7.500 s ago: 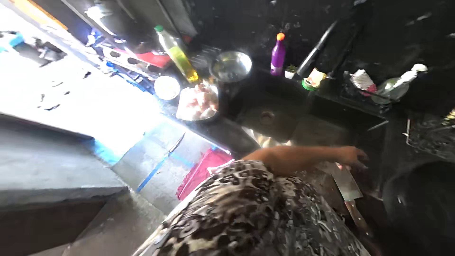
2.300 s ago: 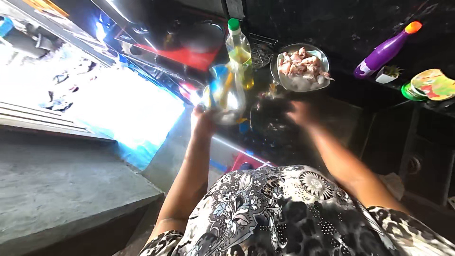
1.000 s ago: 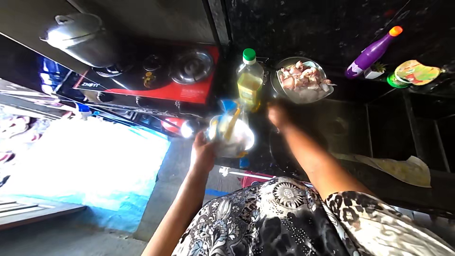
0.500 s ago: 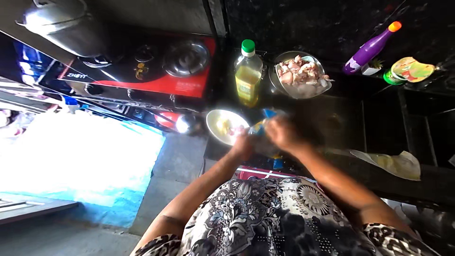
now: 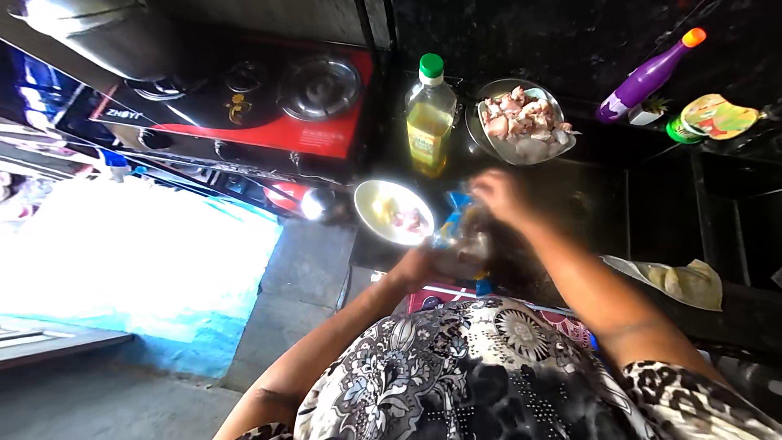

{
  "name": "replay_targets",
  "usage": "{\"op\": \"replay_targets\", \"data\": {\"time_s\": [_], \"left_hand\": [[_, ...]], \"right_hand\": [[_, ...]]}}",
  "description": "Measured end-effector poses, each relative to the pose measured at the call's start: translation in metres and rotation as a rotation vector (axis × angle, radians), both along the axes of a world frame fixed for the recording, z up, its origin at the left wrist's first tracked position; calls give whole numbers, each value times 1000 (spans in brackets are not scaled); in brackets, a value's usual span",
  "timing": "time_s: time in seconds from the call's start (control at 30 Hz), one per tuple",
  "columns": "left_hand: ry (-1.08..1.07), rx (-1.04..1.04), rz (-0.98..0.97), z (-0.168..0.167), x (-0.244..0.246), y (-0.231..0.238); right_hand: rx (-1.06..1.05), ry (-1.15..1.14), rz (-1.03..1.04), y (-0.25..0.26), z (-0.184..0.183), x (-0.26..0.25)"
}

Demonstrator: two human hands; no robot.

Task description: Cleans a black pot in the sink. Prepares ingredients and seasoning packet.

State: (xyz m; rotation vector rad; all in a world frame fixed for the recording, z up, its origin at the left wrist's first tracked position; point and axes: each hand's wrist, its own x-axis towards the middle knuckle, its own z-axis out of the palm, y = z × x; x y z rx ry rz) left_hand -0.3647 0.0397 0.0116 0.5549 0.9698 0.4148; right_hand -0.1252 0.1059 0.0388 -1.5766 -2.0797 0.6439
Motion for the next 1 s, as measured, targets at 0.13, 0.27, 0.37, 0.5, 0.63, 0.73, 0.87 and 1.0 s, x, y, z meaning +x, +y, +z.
{"op": "replay_targets", "data": {"time_s": [0.13,0.27,0.37,0.5,0.63,0.73,0.87,1.0], "left_hand": [[-12,-37,-9,-3,-3,-6],[-7,-48,28,-4,-2,-6],[-7,-67,45,-6,-3,-8],[15,-74,48,-9,-1,-8],[65,-46,47,-9,6,-8],[105,-40,77,-8,13,-11],[147,-43,168,-11,21,-16],[179,-23,291,-13,27,-22]], "right_hand": [[-172,-181,180,62,-31,8],[-314,-260,294,83,-54,16],[-280,-228,266,68,-64,55],[-205,-226,212,37,-78,118],[-89,-283,86,14,-92,133],[-157,-316,13,17,-92,126],[-132,-198,-69,24,-63,114],[151,142,-81,-18,1,55]]}}
